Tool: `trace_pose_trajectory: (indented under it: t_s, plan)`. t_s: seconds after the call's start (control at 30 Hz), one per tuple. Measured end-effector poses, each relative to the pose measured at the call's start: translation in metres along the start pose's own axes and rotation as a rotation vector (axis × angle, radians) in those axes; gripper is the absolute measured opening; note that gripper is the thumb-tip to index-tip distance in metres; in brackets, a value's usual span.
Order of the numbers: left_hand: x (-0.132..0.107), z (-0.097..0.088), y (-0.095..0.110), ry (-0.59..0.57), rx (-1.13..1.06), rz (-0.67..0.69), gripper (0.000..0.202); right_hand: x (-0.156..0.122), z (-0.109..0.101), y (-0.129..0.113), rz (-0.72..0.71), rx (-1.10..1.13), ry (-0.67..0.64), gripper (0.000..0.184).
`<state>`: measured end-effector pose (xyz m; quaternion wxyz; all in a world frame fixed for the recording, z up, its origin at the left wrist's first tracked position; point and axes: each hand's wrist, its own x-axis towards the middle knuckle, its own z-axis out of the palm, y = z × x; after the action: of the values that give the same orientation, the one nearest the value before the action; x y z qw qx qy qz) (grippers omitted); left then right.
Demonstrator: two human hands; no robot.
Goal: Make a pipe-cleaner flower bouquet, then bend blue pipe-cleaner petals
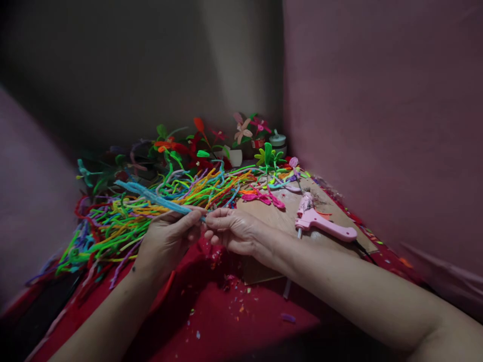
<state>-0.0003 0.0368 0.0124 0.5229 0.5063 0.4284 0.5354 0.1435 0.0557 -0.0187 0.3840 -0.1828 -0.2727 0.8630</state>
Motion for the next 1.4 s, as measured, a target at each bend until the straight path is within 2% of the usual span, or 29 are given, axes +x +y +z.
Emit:
trace_pose_trajectory:
  t_s: [0.2, 0.33, 0.53, 0.73, 0.9, 1.03, 1.2, 1.4]
  plan:
    - [-0.006, 0.004, 0.010, 0.114, 0.185, -0.015, 0.015, 0.000, 0.002, 0.001, -0.030, -0.084, 0.070, 0.015]
    - [-0.007, 0.005, 0.014, 0.139, 0.245, -0.018, 0.018, 0.000, 0.004, 0.001, -0.027, -0.163, 0.067, 0.016]
    - [0.003, -0.007, 0.012, 0.153, 0.142, -0.050, 0.031, -0.003, 0.003, -0.003, -0.021, -0.323, 0.005, 0.012]
    - [0.004, -0.010, 0.015, 0.159, 0.060, -0.091, 0.028, -0.006, 0.004, -0.004, -0.027, -0.372, -0.016, 0.012]
    - [0.000, -0.002, 0.012, 0.124, 0.000, -0.168, 0.032, -0.005, 0.006, -0.002, -0.069, -0.357, 0.014, 0.017]
    - [-0.001, 0.000, 0.008, 0.118, 0.025, -0.191, 0.026, -0.004, 0.005, -0.001, -0.045, -0.352, 0.043, 0.015]
    - [0.000, -0.001, 0.003, 0.083, 0.040, -0.139, 0.029, -0.005, 0.006, 0.000, -0.064, -0.390, 0.077, 0.010]
    - [0.003, -0.005, -0.004, 0.040, 0.112, -0.080, 0.019, -0.005, 0.007, 0.002, -0.066, -0.397, 0.169, 0.009]
